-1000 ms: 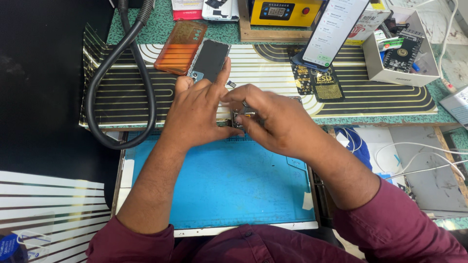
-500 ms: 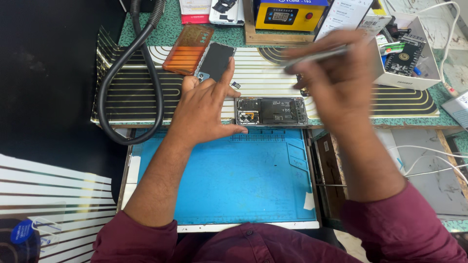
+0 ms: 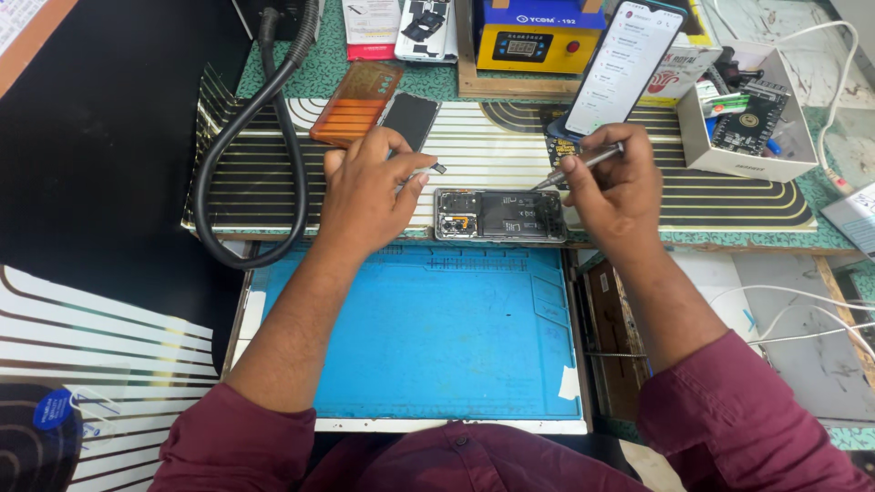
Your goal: The person uses a screwdriver to remove screws from a disassembled smartphone, then wipes the internal components with a cloth. The phone is handled and repositioned throughout the process.
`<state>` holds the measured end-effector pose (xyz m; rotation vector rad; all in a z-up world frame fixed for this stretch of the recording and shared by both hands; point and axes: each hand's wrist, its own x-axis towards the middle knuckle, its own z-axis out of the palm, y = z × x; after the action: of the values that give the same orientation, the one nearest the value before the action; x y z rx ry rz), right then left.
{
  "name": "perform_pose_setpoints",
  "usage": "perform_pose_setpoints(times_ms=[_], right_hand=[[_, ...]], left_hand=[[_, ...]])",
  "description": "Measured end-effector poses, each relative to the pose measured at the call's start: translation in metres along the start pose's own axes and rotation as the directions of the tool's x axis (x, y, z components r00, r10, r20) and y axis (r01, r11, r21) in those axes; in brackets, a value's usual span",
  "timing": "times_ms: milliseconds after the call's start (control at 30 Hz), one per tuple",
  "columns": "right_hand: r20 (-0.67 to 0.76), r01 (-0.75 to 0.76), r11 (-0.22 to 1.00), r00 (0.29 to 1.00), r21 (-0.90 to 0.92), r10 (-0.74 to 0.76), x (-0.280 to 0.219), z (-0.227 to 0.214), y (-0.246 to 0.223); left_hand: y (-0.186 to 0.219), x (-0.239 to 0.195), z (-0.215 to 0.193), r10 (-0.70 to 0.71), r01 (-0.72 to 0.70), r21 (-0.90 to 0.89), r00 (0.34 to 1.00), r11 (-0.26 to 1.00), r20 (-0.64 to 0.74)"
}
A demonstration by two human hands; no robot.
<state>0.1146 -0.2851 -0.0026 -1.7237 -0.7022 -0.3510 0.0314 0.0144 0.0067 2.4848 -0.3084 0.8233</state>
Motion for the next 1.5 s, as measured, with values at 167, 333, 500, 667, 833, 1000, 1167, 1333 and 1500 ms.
perform_pose_setpoints(times_ms=[167, 333, 500, 667, 833, 1000, 1167, 1333, 1500], right_hand=[[-0.026, -0.024, 0.996, 0.999, 0.085, 0.026, -0.001, 0.002, 0.005], [-0.041, -0.057, 0.992, 0.997, 0.110, 0.062, 0.003, 0.001, 0.006], [-0.025, -0.055, 0.991, 0.998, 0.119, 0.058, 0.003, 0.002, 0.004], [-0.006, -0.050, 0.994, 0.999, 0.093, 0.051, 0.001, 0.003, 0.000], [-0.006, -0.037, 0.996, 0.999, 0.076, 0.037, 0.000, 0.005, 0.000], [0.018, -0.046, 0.998, 0.999, 0.033, 0.045, 0.000, 0.002, 0.000], [0.043, -0.038, 0.996, 0.998, 0.074, 0.035, 0.001, 0.002, 0.001], [0.055, -0.012, 0.996, 0.998, 0.091, 0.007, 0.001, 0.005, 0.000], [0.068, -0.073, 0.980, 0.996, 0.187, 0.061, -0.004, 0.013, -0.009]], left_hand=[[0.006, 0.002, 0.003, 0.008, -0.009, 0.109, 1.000, 0.994, 0.007], [0.006, 0.006, 0.004, -0.066, 0.071, 0.138, 0.997, 0.988, -0.039], [0.007, 0.022, 0.012, -0.049, 0.058, 0.168, 0.997, 0.984, -0.057], [0.012, 0.037, 0.022, -0.019, 0.023, 0.206, 1.000, 0.978, -0.018], [0.008, 0.042, 0.029, 0.034, -0.033, 0.282, 0.999, 0.959, 0.001], [0.003, 0.047, 0.030, 0.091, -0.092, 0.280, 0.996, 0.955, 0.016], [0.004, 0.038, 0.025, 0.080, -0.082, -0.010, 0.990, 0.997, -0.115], [0.006, 0.022, 0.021, -0.093, 0.031, -0.407, 0.987, 0.913, -0.133], [0.007, 0.016, 0.025, -0.010, -0.091, -0.466, 0.978, 0.880, -0.210]])
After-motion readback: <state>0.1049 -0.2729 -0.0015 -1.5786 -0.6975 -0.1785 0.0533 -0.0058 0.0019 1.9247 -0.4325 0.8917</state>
